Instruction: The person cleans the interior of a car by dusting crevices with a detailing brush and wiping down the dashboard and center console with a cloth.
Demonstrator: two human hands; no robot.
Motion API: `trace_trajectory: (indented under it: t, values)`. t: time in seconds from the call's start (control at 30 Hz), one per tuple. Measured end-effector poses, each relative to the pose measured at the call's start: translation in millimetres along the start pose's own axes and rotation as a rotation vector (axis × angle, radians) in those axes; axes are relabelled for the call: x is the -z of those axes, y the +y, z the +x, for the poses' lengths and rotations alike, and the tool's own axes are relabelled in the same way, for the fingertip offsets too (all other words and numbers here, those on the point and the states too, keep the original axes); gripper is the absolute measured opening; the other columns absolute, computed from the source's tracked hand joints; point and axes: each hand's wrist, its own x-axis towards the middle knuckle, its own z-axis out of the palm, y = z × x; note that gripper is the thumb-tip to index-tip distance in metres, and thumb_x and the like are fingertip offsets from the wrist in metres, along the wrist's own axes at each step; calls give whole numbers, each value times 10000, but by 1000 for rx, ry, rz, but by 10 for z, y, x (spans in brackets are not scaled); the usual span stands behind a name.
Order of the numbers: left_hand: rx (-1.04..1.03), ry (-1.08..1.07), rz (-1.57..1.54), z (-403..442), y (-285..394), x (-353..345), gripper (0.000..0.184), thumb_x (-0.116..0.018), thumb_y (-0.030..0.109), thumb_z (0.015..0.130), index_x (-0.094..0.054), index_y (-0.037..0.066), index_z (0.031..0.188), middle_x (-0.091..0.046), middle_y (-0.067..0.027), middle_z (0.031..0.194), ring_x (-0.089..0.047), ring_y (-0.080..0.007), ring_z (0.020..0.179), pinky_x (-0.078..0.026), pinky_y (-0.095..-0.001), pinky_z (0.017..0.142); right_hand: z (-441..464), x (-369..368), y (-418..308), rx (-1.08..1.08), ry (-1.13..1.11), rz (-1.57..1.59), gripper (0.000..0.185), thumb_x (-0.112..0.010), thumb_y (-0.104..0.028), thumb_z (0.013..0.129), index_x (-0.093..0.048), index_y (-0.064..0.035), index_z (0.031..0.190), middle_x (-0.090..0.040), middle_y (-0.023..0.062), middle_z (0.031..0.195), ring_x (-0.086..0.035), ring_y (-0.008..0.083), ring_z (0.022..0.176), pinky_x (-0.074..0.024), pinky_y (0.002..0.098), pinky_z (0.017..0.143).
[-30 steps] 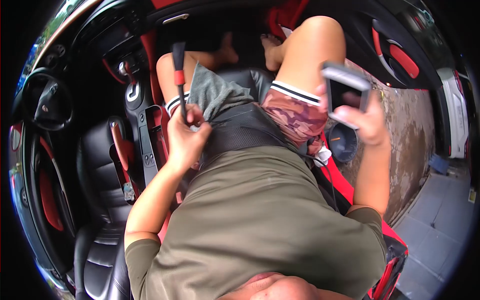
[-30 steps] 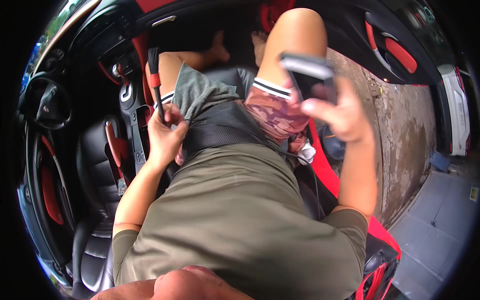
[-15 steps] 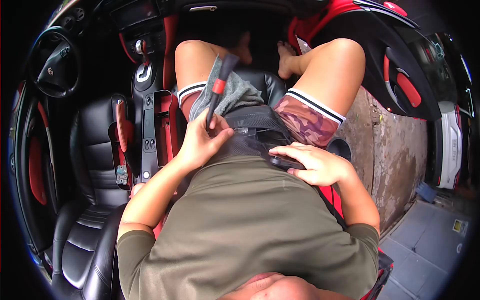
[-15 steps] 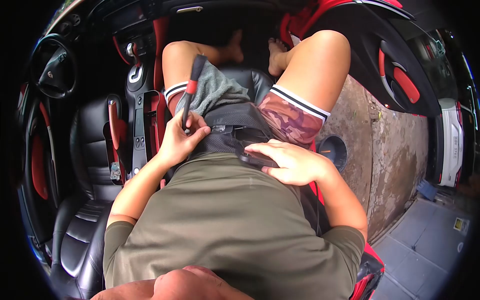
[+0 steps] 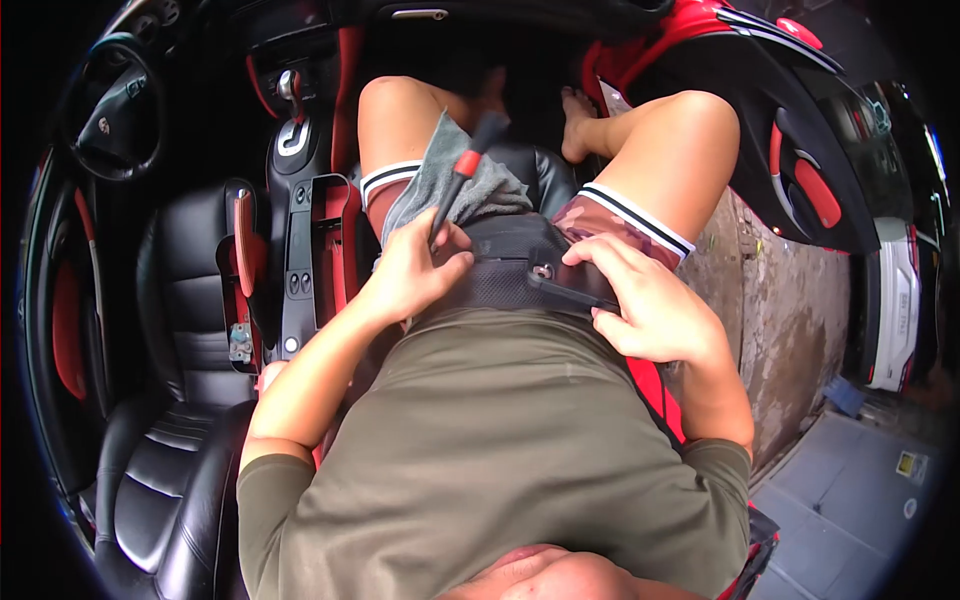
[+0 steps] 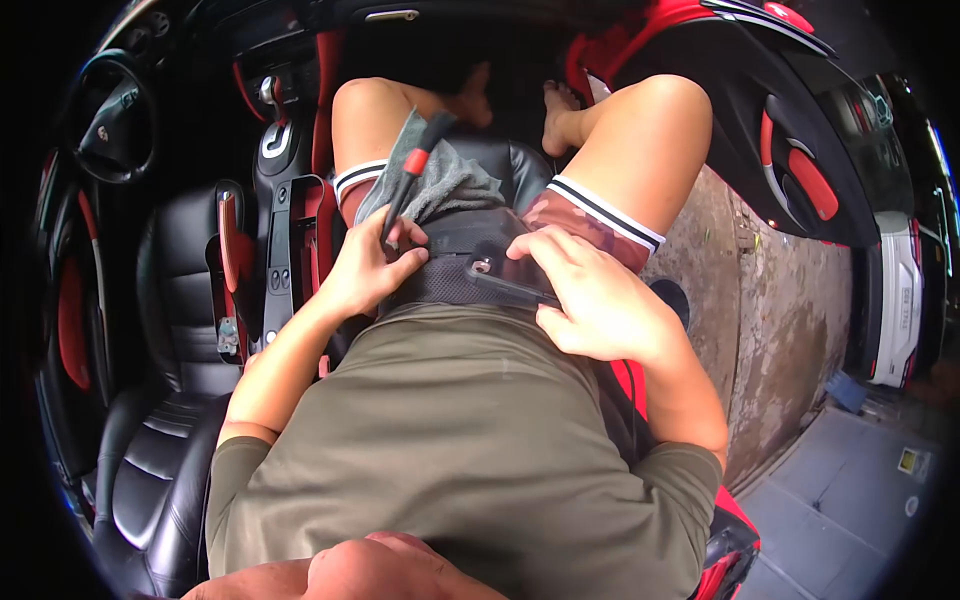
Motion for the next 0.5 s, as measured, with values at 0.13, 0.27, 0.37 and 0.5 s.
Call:
trace_trajectory:
  t: [0.13, 0.27, 0.37, 0.5]
  values:
    - [-140, -70, 100, 70, 69, 12, 351, -793, 62, 837, -444, 29, 864, -731, -118, 897, -636, -139, 763, -519, -327, 693, 198, -124, -143, 159, -42, 7, 592, -665, -27, 714, -540, -25, 1293, -596, 185, 1248, -628, 383, 1118, -521, 429, 951]
    - [-141, -97, 61, 56, 68, 51, 346, -792, 50, 846, -448, 28, 873, -721, -125, 850, -635, -172, 727, -516, -347, 692, 338, -205, -266, 65, -18, -95, 501, -682, -7, 701, -577, -24, 1190, -595, 169, 1228, -611, 407, 1133, -512, 453, 962]
    - [-175, -43, 104, 76, -49, -8, 312, -751, 27, 882, -439, 35, 872, -708, -114, 839, -622, -172, 739, -514, -339, 721, 344, -203, -295, 92, -78, -150, 463, -717, -26, 738, -590, -28, 1183, -580, 172, 1269, -603, 417, 1156, -504, 468, 973]
    - [-149, 20, -34, 86, -48, -45, 305, -700, -2, 923, -404, 48, 869, -679, -89, 843, -595, -141, 798, -506, -317, 775, 306, -230, -334, 20, -105, -78, 446, -748, -91, 819, -594, -22, 1232, -552, 193, 1334, -593, 419, 1208, -485, 481, 1021]
